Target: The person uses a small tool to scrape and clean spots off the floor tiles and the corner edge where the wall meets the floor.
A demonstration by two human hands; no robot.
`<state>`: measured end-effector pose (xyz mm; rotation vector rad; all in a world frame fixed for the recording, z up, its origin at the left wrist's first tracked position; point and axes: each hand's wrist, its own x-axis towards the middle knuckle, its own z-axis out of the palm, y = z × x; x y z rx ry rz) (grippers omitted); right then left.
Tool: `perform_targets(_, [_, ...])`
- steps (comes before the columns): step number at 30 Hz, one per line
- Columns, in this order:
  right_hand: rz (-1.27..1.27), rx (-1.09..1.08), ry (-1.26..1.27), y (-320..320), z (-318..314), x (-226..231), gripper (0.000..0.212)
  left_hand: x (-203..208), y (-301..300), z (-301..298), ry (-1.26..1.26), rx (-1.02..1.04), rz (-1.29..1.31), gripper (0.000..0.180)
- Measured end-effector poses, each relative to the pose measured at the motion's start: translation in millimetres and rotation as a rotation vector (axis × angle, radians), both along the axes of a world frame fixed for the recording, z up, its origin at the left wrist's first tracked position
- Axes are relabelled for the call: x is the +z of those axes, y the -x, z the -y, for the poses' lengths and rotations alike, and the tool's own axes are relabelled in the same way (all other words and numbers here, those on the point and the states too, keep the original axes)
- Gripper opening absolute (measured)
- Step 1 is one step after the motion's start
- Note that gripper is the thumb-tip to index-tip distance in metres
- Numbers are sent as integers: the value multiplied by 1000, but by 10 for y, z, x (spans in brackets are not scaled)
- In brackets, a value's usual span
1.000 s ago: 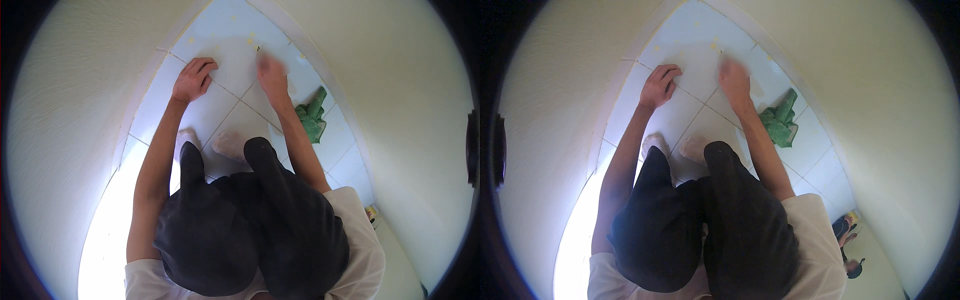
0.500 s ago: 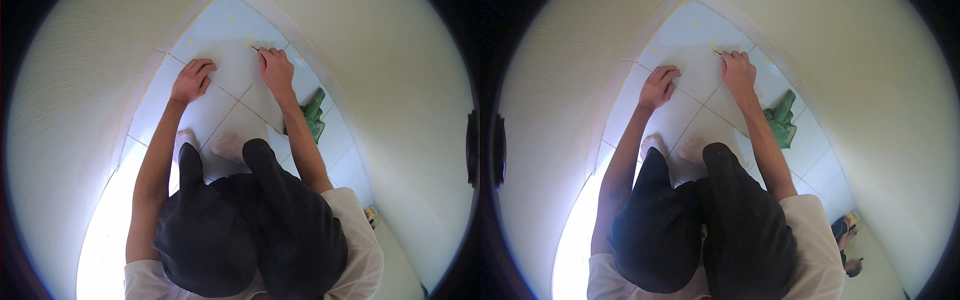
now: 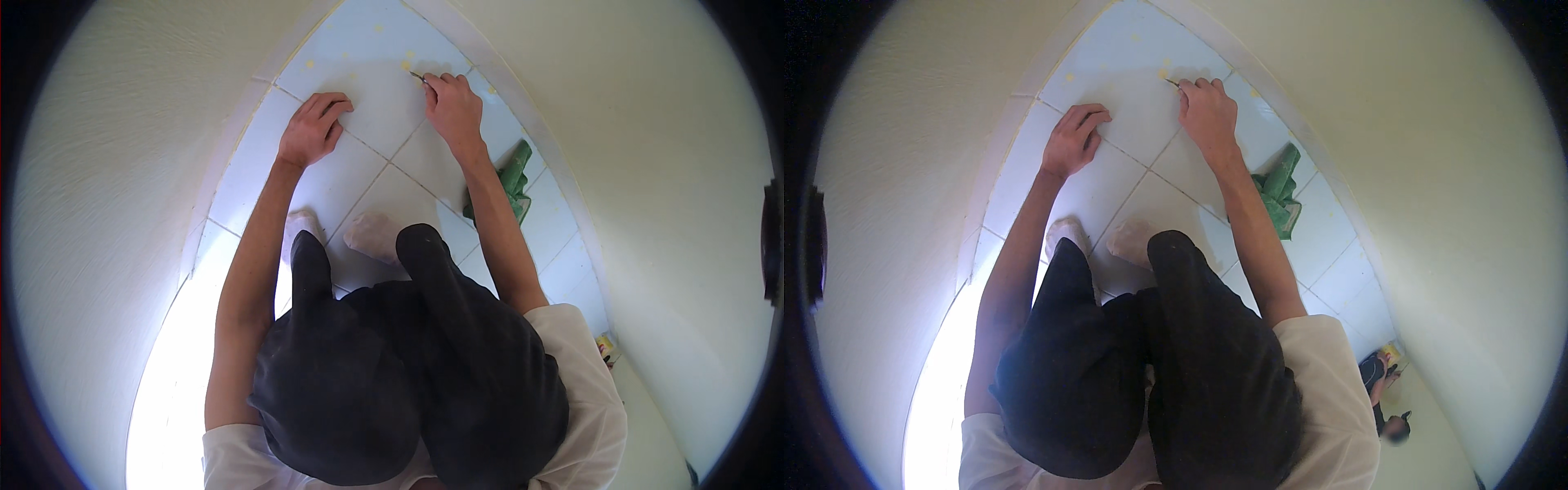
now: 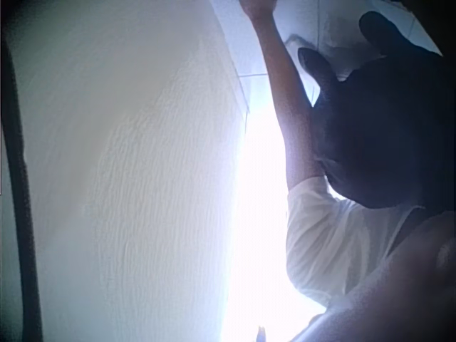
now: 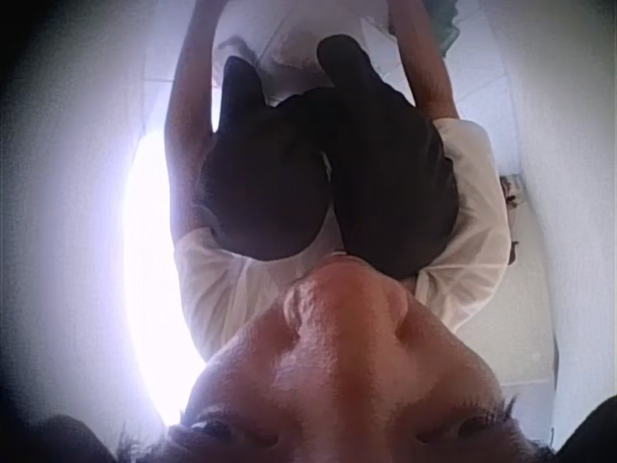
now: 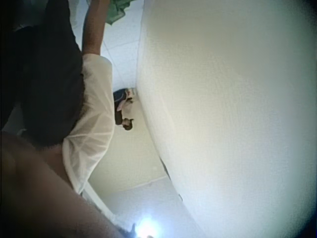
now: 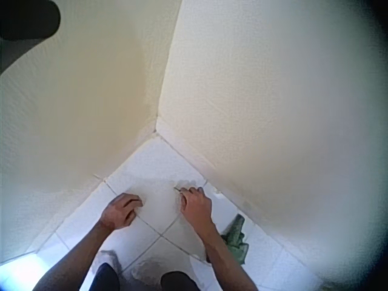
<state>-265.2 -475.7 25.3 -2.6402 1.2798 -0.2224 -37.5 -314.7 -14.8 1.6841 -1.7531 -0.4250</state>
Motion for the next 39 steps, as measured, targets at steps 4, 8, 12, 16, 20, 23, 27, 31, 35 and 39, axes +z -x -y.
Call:
perform_targets(4, [-11,3,23,29,27,-13,13,-6,5,2,7,2,-3,35])
perform_targets(8, [-9,-12,17,103,35,-21,13,-7,-1,-2,8,-1,-5,35])
perform_targets(12, [-8,-42,-8,174,42,-32,14,-7,5,2,10,0,-4,35])
perform_targets(16, [117,-83,-14,145,39,-21,15,-3,0,1,4,-1,2,35])
perform_targets(20, [129,-259,-249,13,-57,115,19,0,-14,-17,-10,2,4,35])
perform_targets(23, [125,-268,-198,2,-50,36,23,-2,13,13,-3,2,4,35])
perform_targets(27, [104,-301,-220,-70,-51,14,25,-6,9,2,-9,2,7,35])
perform_targets(31, [123,-296,-200,-113,-56,19,26,3,7,-1,0,1,1,35])
perform_targets(35, [129,-310,-231,-114,-60,30,25,15,11,10,8,0,2,35])
perform_targets(39, [125,-298,-220,-146,-68,37,26,-3,-2,9,18,4,-8,34])
